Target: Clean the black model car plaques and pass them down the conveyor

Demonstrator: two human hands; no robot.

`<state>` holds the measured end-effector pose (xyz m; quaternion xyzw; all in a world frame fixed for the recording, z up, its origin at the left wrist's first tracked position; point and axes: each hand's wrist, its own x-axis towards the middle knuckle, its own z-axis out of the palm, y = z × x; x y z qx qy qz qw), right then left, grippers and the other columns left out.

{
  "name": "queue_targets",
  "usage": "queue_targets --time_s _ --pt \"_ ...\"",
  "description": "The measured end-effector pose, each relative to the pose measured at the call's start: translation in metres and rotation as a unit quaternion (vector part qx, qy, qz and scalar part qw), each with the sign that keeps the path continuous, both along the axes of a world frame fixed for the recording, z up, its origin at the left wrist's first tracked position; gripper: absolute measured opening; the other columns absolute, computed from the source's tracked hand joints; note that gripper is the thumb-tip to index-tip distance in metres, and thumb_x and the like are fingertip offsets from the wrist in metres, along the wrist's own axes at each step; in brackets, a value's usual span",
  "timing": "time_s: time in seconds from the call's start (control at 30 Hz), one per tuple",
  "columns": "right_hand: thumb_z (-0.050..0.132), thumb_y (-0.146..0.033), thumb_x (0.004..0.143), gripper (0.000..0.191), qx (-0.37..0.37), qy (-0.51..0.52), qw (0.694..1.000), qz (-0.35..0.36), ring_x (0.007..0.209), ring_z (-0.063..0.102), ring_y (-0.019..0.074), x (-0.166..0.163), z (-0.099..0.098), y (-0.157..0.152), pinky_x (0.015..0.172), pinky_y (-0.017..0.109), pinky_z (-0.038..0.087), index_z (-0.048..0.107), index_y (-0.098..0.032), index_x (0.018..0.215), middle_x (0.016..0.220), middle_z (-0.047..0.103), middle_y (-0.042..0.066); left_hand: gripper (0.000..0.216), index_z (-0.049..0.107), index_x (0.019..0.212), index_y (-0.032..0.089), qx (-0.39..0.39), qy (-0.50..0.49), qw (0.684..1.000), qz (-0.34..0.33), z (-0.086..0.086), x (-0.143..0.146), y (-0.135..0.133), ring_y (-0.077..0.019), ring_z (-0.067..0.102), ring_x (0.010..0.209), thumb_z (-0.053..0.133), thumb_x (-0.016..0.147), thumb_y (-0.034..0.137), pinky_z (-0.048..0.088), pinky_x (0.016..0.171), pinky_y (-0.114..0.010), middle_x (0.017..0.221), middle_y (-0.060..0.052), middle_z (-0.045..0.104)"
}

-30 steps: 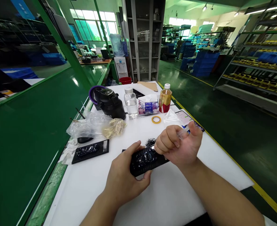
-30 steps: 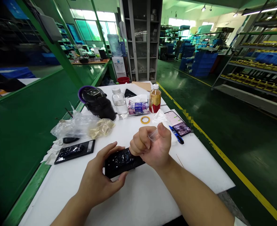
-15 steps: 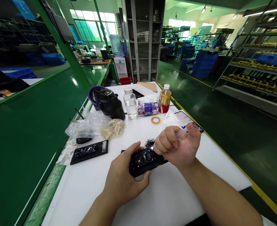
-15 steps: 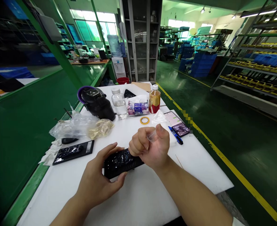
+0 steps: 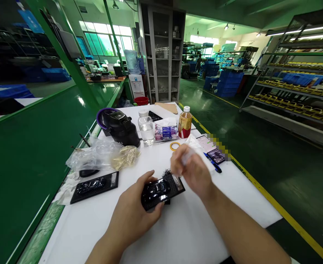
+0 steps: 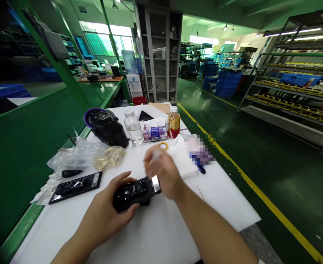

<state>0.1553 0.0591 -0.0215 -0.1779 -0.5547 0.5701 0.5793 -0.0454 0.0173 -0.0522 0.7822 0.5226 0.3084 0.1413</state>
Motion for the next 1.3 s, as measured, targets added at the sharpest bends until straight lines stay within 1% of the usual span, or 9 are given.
queue_targets --time_s 0.17,0.37,0.6,0.7,0.8,0.9,1.03,1.13,1.3 --pt "0.058 -0.049 0.087 0.03 -0.05 -0.011 0.955 -0.291 0.071 0.046 0.0136 0.028 -0.028 0.058 0.07 0.027 0.039 0.047 -0.023 0.079 0.074 0.046 -0.003 0.067 0.038 0.137 0.027 -0.009 -0.061 0.997 0.053 0.003 -0.012 0.004 -0.0275 0.067 0.108 0.066 0.077 0.035 0.055 0.094 -0.046 0.115 -0.008 0.069" --pt "0.062 -0.05 0.08 0.033 -0.105 -0.121 0.943 -0.293 0.064 0.047 0.0152 0.034 -0.066 0.096 0.065 0.029 0.039 0.048 -0.022 0.071 0.064 0.051 -0.002 0.068 0.037 0.137 0.026 0.036 -0.062 0.997 0.016 0.002 -0.017 0.001 -0.0288 0.062 0.113 0.066 0.077 0.031 0.049 0.1 -0.051 0.118 -0.01 0.065" --pt "0.065 -0.05 0.078 0.036 -0.086 -0.182 0.907 -0.37 0.079 0.054 0.0203 0.032 -0.066 0.088 0.075 0.033 0.043 0.054 -0.02 0.094 0.085 0.06 0.003 0.069 0.037 0.137 0.025 0.096 -0.009 0.995 -0.018 0.03 -0.018 -0.015 -0.0271 0.061 0.108 0.066 0.075 0.023 0.05 0.098 -0.047 0.117 -0.009 0.061" --pt "0.062 -0.047 0.08 0.046 -0.061 -0.179 0.883 -0.43 0.097 0.053 0.024 0.034 -0.054 0.075 0.086 0.037 0.043 0.048 -0.018 0.112 0.107 0.057 0.01 0.07 0.038 0.135 0.026 0.053 0.034 0.997 -0.042 0.042 -0.019 -0.042 -0.0278 0.058 0.111 0.065 0.071 0.018 0.048 0.099 -0.047 0.119 -0.009 0.06" --pt "0.057 -0.043 0.082 0.042 -0.015 -0.184 0.862 -0.471 0.107 0.048 0.0249 0.036 -0.038 0.06 0.095 0.04 0.039 0.045 -0.018 0.115 0.118 0.051 0.013 0.075 0.039 0.135 0.029 -0.078 0.031 0.995 -0.058 0.039 -0.022 -0.075 -0.026 0.059 0.112 0.064 0.066 0.013 0.049 0.1 -0.043 0.121 -0.007 0.06" --pt "0.052 -0.038 0.086 0.026 0.034 -0.243 0.876 -0.416 0.094 0.053 0.0224 0.033 -0.028 0.047 0.088 0.037 0.044 0.052 -0.019 0.104 0.102 0.058 0.008 0.078 0.041 0.134 0.031 -0.176 0.029 0.983 -0.048 0.025 -0.025 -0.098 -0.0242 0.059 0.112 0.063 0.063 0.009 0.049 0.101 -0.041 0.121 -0.004 0.06" --pt "0.063 -0.025 0.08 0.006 0.07 -0.392 0.888 -0.23 0.07 0.059 0.0171 0.021 -0.032 0.044 0.066 0.027 0.046 0.064 -0.019 0.08 0.072 0.063 0.001 0.081 0.04 0.137 0.032 -0.204 0.04 0.978 -0.014 0.01 -0.029 -0.104 -0.0235 0.059 0.114 0.064 0.064 0.009 0.047 0.105 -0.042 0.123 -0.003 0.06" --pt "0.07 -0.018 0.077 0.01 0.051 -0.5 0.853 -0.143 0.068 0.06 0.0159 0.014 -0.043 0.051 0.068 0.028 0.048 0.064 -0.017 0.068 0.067 0.063 0.0 0.08 0.037 0.141 0.032 -0.186 0.074 0.98 -0.005 0.008 -0.029 -0.101 -0.0236 0.056 0.12 0.065 0.069 0.01 0.044 0.107 -0.043 0.128 -0.004 0.059" --pt "0.063 -0.037 0.093 0.023 -0.004 -0.615 0.783 -0.095 0.083 0.064 0.017 0.009 -0.055 0.06 0.081 0.037 0.052 0.065 -0.014 0.089 0.089 0.067 0.003 0.064 0.048 0.134 0.028 -0.165 0.126 0.978 -0.008 0.014 -0.03 -0.094 -0.0294 0.05 0.124 0.07 0.075 0.019 0.041 0.108 -0.05 0.132 -0.008 0.057"
